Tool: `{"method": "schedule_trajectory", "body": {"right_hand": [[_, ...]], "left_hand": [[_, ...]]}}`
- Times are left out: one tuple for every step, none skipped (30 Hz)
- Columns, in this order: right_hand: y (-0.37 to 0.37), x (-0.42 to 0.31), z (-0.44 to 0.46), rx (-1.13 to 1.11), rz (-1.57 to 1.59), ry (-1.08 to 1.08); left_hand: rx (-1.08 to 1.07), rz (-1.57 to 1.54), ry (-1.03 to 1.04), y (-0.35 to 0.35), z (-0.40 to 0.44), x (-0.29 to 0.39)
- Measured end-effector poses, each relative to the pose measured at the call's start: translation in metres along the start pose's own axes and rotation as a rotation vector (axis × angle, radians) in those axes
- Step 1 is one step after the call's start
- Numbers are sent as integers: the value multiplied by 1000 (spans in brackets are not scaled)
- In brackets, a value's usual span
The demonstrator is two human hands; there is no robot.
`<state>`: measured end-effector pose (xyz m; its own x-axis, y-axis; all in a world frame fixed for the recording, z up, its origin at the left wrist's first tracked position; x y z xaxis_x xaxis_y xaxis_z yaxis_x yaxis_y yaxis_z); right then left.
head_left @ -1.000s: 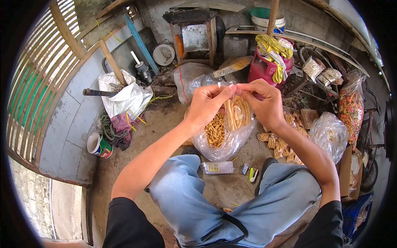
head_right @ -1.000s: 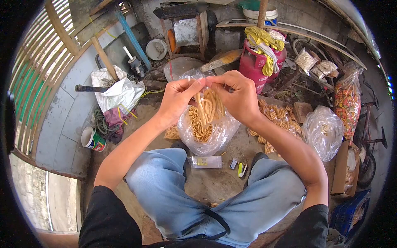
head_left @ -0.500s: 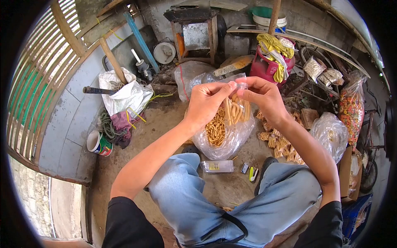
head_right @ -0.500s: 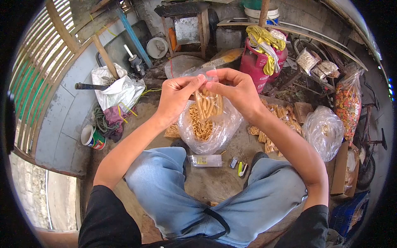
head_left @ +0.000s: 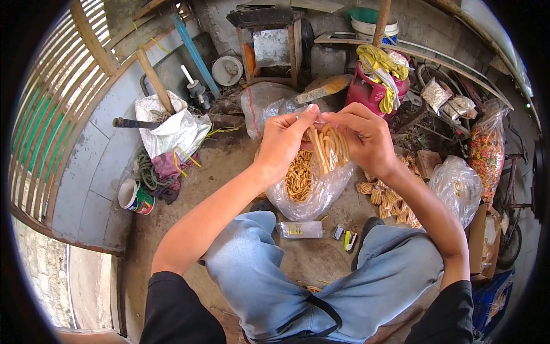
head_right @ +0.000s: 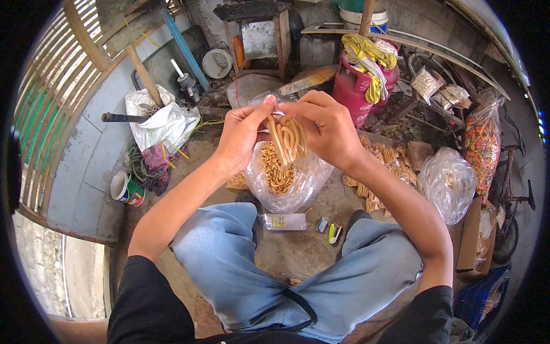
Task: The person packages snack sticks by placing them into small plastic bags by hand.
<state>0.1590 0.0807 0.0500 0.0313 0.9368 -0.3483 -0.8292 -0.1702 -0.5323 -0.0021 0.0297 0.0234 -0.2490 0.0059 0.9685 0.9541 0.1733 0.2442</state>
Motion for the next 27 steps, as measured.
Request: {"method": "schedule_trajectory", "body": {"right_hand": [[-1, 2, 1, 0, 0, 2], [-2, 0, 4, -12, -68, -124], [-3, -3, 5, -24, -135, -248], [-4, -3, 5, -24, -136, -247], [-4, -5, 5, -51, -219, -303], [-4, -7, 5, -78, -302, -358], [-5, -7, 5, -77, -302, -358], [-5, -8, 4, -106, -340, -385], [-5, -8, 3, -135, -377, -411], [-7, -8, 3, -134, -378, -411], [-7, -8, 3, -148, -400, -445], [-8, -8, 2, -161, -422, -479], [-8, -8, 2, -160, -423, -479], [-8, -6, 1, -135, -360, -445], [-8, -4, 1, -109, -298, -412], [-6, -2, -2, -107, -300, -412], [-4, 7, -5, -55, 47, -113], [-1, 15, -8, -3, 392, 189], [-2, 13, -7, -2, 392, 189], [-1, 14, -7, 5, 541, 340], [0, 14, -7, 12, 687, 490], [-2, 13, -6, 12, 685, 490], [-2, 14, -6, -57, 655, 540], [-2, 13, -5, -126, 624, 588], [-4, 12, -4, -127, 624, 587], [-4, 11, -3, -164, 586, 631], [-5, 10, -3, -201, 548, 675]], "left_hand": [[-27, -19, -8, -1, 1, -1], [-27, -19, -9, -3, 2, -2], [-34, -26, -14, -3, 2, -2], [-40, -33, -18, -2, 3, -1], [-41, -32, -19, -2, 2, -1], [-28, -8, -13, -1, 2, 0], [-13, 17, -6, -1, 1, 2], [-13, 17, -6, 1, -1, 4], [-7, 57, 17, 4, -3, 7], [-1, 96, 40, 5, -5, 9], [-2, 97, 40, 5, -3, 7], [-12, 106, 80, 2, -1, 5], [-22, 114, 121, 0, 1, 3], [-23, 115, 122, -2, 4, -1], [-5, 195, 206, -3, 5, 0], [13, 274, 289, -4, 5, 1], [11, 276, 291, -6, 6, 0], [33, 375, 338, -7, 4, 2], [54, 473, 384, -6, 2, 3], [53, 472, 385, -5, 0, 3], [37, 476, 424, -3, -2, 4], [22, 479, 464, -1, -5, 6], [21, 478, 465, 0, -7, 8], [18, 558, 471, 1, -10, 11], [16, 638, 476, 2, -12, 13], [17, 638, 476, 2, -12, 12], [5, 676, 550, 4, -13, 12]]}}
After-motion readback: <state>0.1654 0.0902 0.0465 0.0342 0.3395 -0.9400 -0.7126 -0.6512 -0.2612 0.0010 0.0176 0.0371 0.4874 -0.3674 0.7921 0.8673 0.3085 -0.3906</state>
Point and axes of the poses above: each hand's wrist, its own z-axis towards the middle knuckle, its own y-axis out of the palm, x = y × z, the point moved 3 cm from there along z, towards the middle knuckle, and after that the axes turned 7 degrees about -y, right-handed, at the moved point
